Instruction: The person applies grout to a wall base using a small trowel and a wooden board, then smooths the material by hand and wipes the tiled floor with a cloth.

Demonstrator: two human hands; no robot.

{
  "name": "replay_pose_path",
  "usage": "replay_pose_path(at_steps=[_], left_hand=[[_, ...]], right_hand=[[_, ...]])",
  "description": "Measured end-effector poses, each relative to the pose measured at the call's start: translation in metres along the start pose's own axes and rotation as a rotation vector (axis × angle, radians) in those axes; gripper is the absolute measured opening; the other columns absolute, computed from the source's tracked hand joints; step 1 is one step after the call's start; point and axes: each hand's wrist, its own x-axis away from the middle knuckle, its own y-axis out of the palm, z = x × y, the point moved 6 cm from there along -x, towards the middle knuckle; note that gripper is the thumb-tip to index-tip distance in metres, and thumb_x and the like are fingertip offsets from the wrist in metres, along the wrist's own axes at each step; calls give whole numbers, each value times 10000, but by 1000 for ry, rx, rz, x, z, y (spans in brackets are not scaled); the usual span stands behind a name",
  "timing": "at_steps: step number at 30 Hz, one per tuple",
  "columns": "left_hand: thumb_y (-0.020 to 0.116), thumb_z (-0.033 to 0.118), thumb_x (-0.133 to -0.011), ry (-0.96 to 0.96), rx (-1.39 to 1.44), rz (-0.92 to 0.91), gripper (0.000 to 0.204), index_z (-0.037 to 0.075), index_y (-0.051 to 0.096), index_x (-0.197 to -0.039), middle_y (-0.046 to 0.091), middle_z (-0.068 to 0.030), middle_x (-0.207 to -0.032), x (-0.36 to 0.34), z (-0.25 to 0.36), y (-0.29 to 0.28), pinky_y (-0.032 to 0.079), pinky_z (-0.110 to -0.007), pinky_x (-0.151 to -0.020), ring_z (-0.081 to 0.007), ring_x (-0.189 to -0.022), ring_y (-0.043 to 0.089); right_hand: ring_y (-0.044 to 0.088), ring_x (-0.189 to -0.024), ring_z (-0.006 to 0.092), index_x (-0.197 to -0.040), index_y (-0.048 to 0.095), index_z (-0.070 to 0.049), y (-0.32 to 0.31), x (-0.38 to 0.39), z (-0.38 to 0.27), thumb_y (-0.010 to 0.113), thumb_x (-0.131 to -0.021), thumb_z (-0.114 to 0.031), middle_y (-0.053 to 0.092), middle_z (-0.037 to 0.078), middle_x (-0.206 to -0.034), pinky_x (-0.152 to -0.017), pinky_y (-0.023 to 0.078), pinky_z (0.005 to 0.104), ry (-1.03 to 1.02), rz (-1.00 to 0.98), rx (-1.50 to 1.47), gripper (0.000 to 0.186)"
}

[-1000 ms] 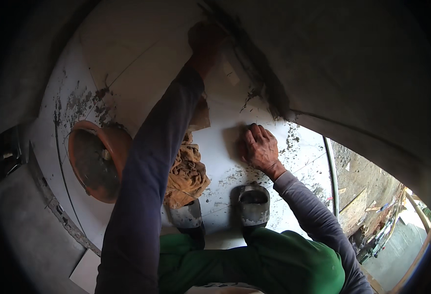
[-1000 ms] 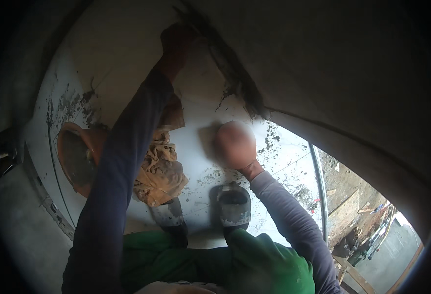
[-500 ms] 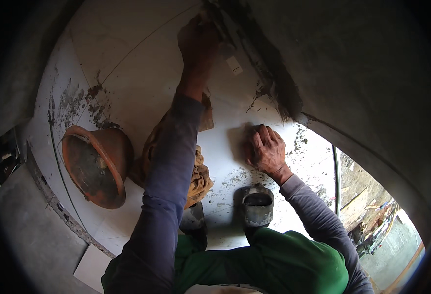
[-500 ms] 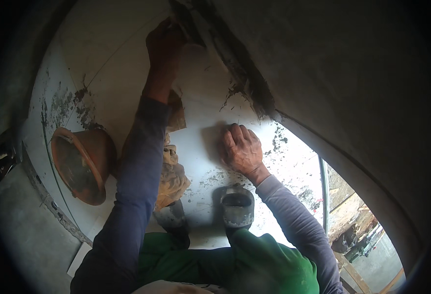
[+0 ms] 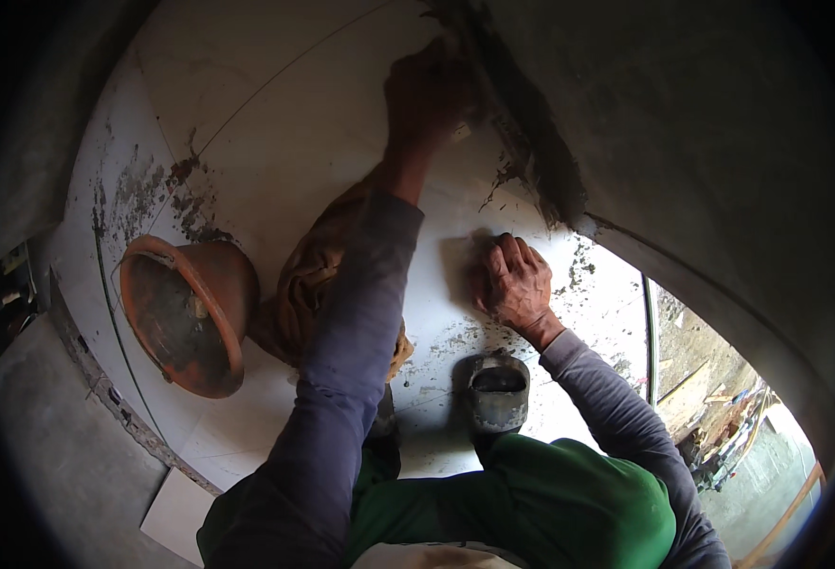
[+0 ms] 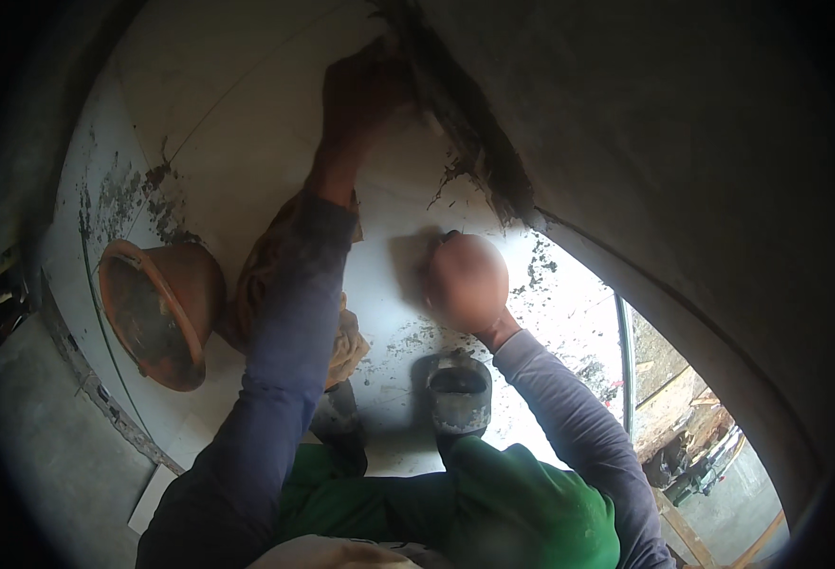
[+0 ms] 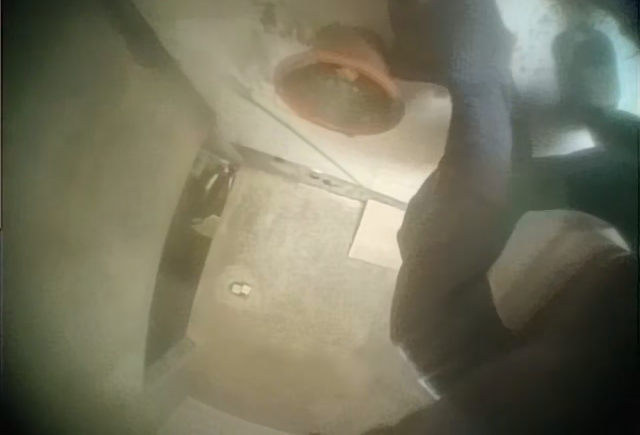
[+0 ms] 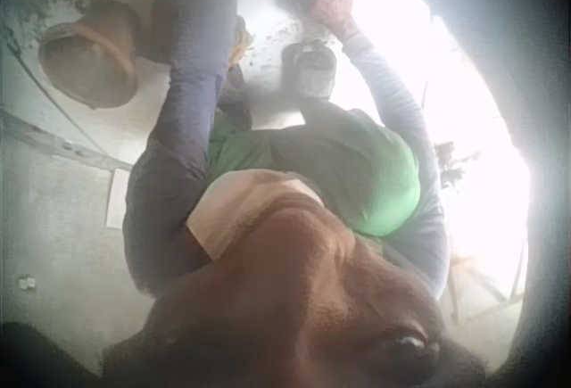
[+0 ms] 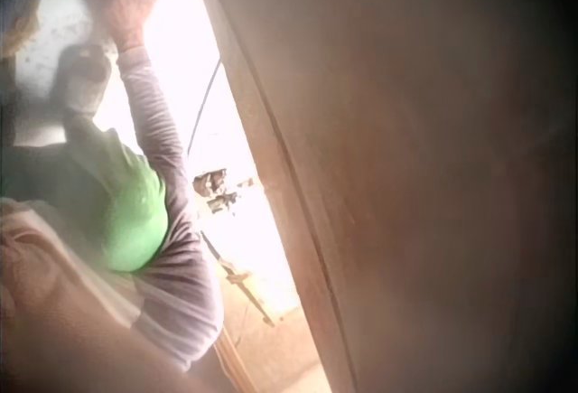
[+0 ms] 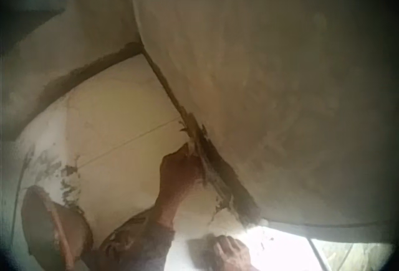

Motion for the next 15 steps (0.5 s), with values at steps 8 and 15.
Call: replay_pose_path(at_steps=[8, 15], left_hand=[[643, 237, -980, -201, 123, -124, 312, 51, 769, -1197, 741, -195, -766, 97, 39, 15, 597, -426, -721, -275, -723, 777], [631, 250, -1005, -32, 90, 138, 408, -11, 766, -1288, 777, -141, -782, -51, 5, -67, 593, -402, -705, -225, -701, 769]], right_hand=[[647, -924, 303, -1144, 633, -95, -2, 0, 2, 838, -714, -209, 611, 115, -1041, -756, 562, 436, 28, 46, -11, 490], [689, -851, 332, -1021, 639, -69, 5, -68, -32, 776, -803, -152, 643, 139, -1008, -688, 594, 446, -168, 119, -109, 270]])
